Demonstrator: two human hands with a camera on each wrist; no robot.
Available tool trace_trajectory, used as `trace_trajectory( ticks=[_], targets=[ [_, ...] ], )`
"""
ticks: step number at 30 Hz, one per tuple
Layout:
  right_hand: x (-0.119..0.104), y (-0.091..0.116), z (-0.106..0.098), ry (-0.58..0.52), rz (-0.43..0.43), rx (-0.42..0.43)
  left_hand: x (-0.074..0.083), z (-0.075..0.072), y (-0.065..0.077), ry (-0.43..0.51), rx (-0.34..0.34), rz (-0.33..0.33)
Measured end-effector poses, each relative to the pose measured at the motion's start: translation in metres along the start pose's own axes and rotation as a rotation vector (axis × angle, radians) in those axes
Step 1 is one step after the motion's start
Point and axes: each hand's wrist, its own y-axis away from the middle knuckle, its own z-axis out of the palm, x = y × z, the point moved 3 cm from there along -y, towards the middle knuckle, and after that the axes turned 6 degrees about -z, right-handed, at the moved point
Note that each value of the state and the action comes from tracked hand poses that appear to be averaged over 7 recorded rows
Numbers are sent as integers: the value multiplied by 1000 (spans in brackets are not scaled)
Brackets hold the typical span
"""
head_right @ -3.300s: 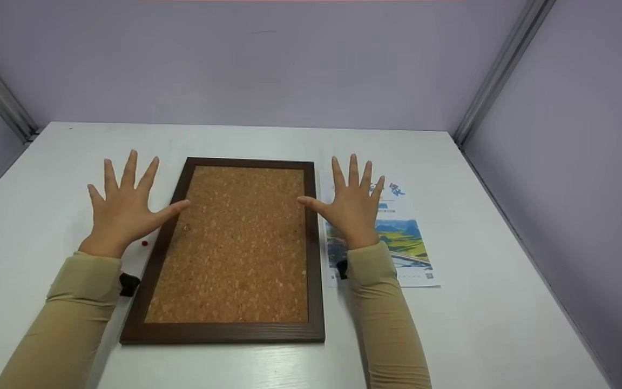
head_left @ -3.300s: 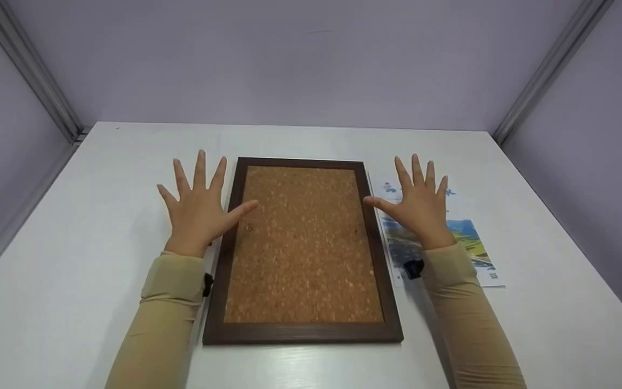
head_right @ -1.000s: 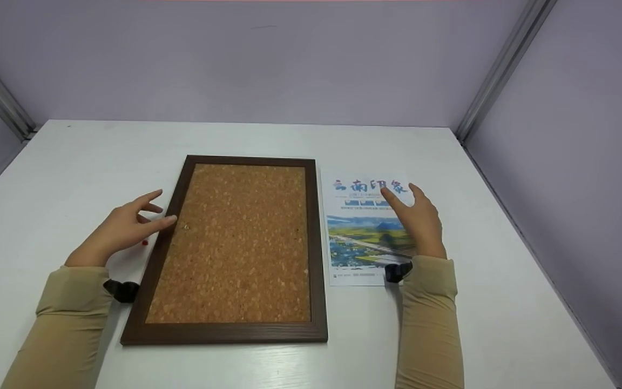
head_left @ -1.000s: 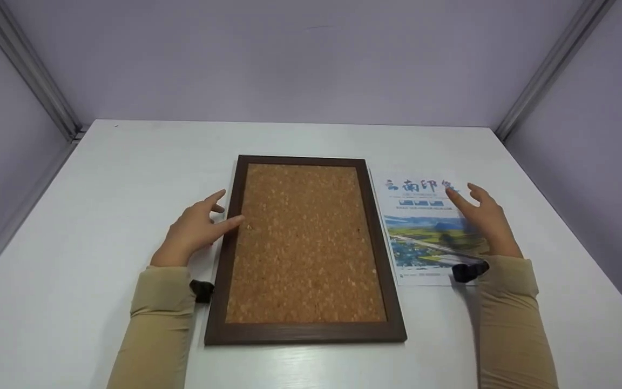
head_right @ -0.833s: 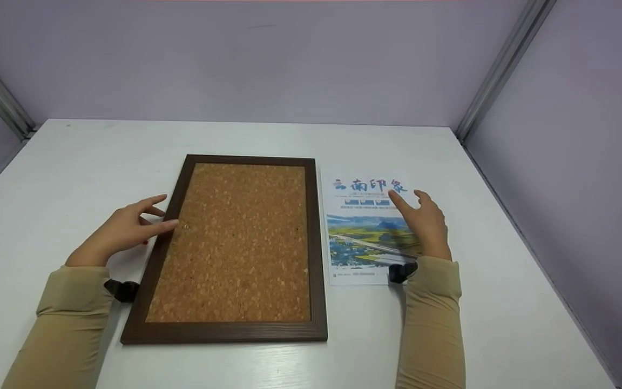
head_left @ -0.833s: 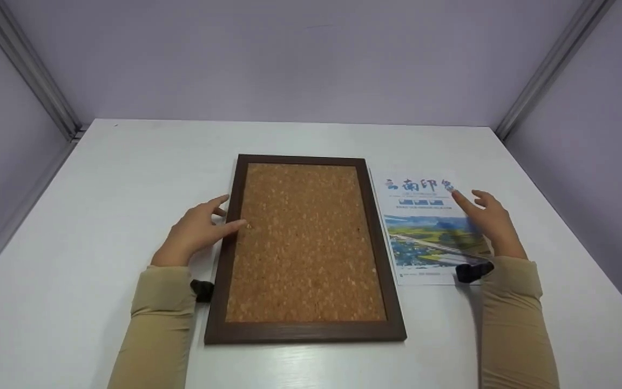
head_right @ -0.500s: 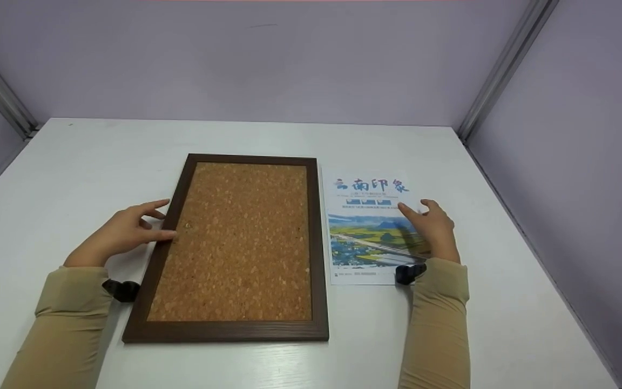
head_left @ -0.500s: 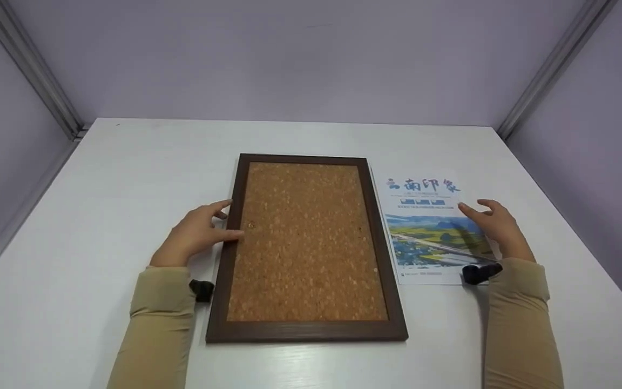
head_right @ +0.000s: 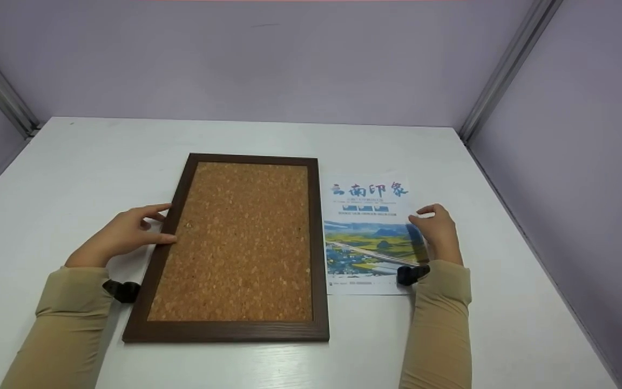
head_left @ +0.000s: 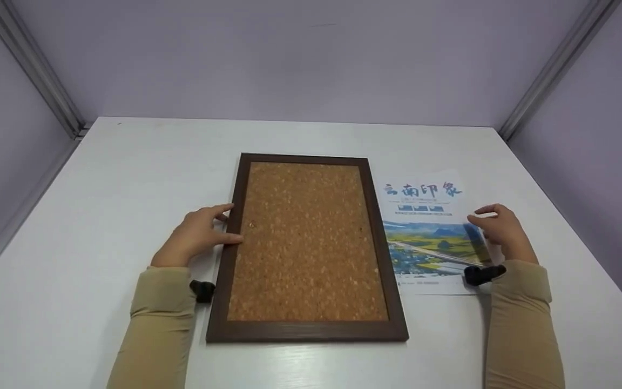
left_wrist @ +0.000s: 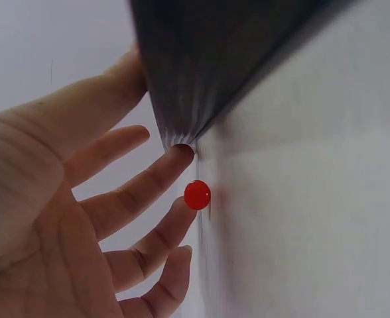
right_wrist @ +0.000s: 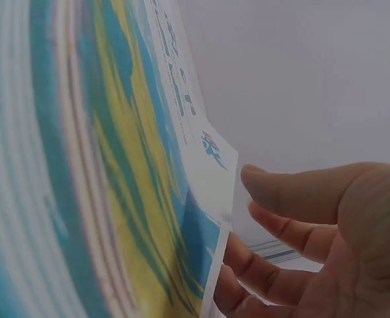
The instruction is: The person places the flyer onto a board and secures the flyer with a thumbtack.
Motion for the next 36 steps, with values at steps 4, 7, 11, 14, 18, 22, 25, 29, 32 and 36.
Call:
trace_trajectory(
  ticks=[4, 7, 11, 14, 18, 22, 25, 29, 32, 36],
  targets=[
    [2, -2, -1, -5, 13, 1, -1, 2, -2, 2, 0, -10],
    [3, -2, -2, -16, 44, -15, -1, 3, -2, 2, 1, -17],
    [5, 1, -4, -21, 74, -70, -1, 2, -1, 14, -4, -28],
    [7, 2, -5, -22, 78, -110, 0, 1, -1, 22, -8, -29],
    [8, 6, -5, -37, 66, -121, 1, 0, -1, 31, -16, -29],
    [7, 8, -5, -75, 41, -107, 2, 0, -1, 38, -24, -33],
    [6, 8, -6, -102, 23, -92, 2, 0, 0, 45, -26, -35],
    [7, 8, -9, -121, 12, -41, 2, 1, 0, 53, -28, -34],
    [9, 9, -12, -150, 22, 9, 3, 1, 0, 54, -27, -34],
    [10, 11, -16, -195, 34, 69, 2, 0, 1, 53, -25, -35]
  ],
)
